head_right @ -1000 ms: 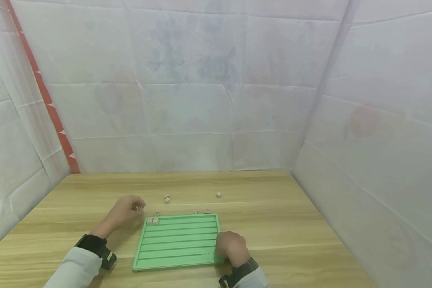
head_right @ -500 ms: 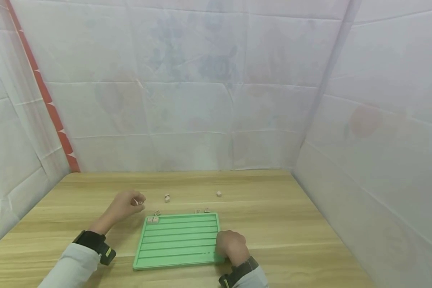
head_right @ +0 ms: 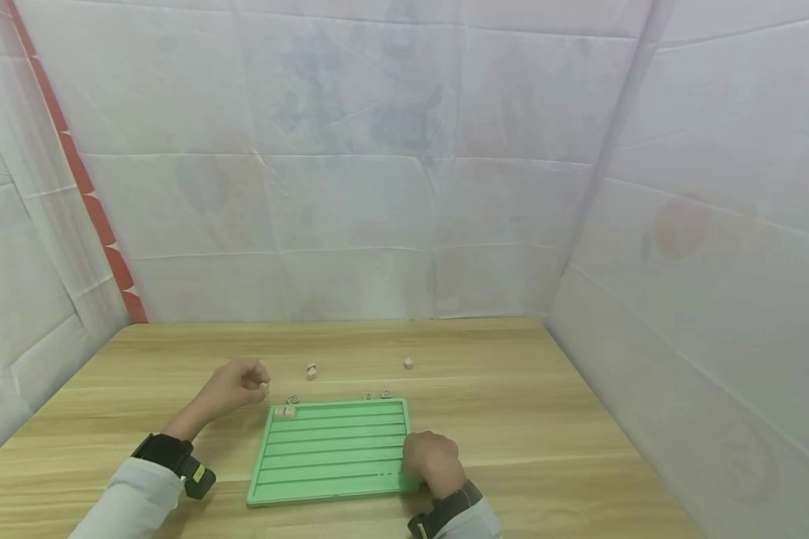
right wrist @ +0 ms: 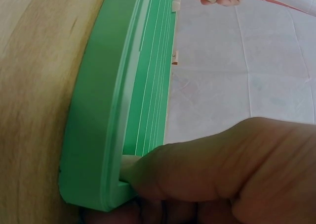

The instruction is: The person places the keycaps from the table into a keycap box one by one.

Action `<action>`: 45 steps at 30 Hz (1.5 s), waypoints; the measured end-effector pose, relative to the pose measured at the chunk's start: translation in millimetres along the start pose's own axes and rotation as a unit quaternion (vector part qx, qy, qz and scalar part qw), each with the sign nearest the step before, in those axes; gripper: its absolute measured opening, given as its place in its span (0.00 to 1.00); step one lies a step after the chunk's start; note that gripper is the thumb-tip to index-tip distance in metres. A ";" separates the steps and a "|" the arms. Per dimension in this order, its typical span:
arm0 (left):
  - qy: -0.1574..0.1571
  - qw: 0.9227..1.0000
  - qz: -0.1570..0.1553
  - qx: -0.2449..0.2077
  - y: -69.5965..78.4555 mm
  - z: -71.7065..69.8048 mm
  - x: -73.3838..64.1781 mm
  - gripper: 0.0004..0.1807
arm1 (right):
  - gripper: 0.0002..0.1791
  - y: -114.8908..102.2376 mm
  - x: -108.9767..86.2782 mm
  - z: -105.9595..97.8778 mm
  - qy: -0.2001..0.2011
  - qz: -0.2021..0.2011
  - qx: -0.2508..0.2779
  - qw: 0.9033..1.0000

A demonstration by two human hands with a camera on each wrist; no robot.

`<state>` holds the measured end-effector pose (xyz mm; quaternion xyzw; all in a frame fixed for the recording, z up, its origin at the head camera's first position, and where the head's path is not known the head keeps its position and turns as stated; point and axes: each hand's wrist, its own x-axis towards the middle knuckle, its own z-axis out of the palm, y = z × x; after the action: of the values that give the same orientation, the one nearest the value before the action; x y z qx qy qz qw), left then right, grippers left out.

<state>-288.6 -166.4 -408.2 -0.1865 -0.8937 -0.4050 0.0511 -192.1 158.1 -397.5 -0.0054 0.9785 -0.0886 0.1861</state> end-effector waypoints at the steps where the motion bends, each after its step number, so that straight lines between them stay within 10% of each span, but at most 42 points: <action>1: -0.001 1.000 0.003 -0.004 -0.9 0.3 -0.3 0.07 | 0.11 0.0 -0.2 0.5 0.000 -0.001 -0.001 1.000; 45: -0.045 0.999 0.026 -0.009 -5.5 11.7 -4.7 0.14 | 0.11 0.8 1.2 0.8 0.005 0.001 -0.002 1.000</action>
<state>-285.6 -162.3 -421.0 -0.2279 -0.8864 -0.4024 0.0200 -192.9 158.6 -398.9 -0.0047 0.9796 -0.0866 0.1813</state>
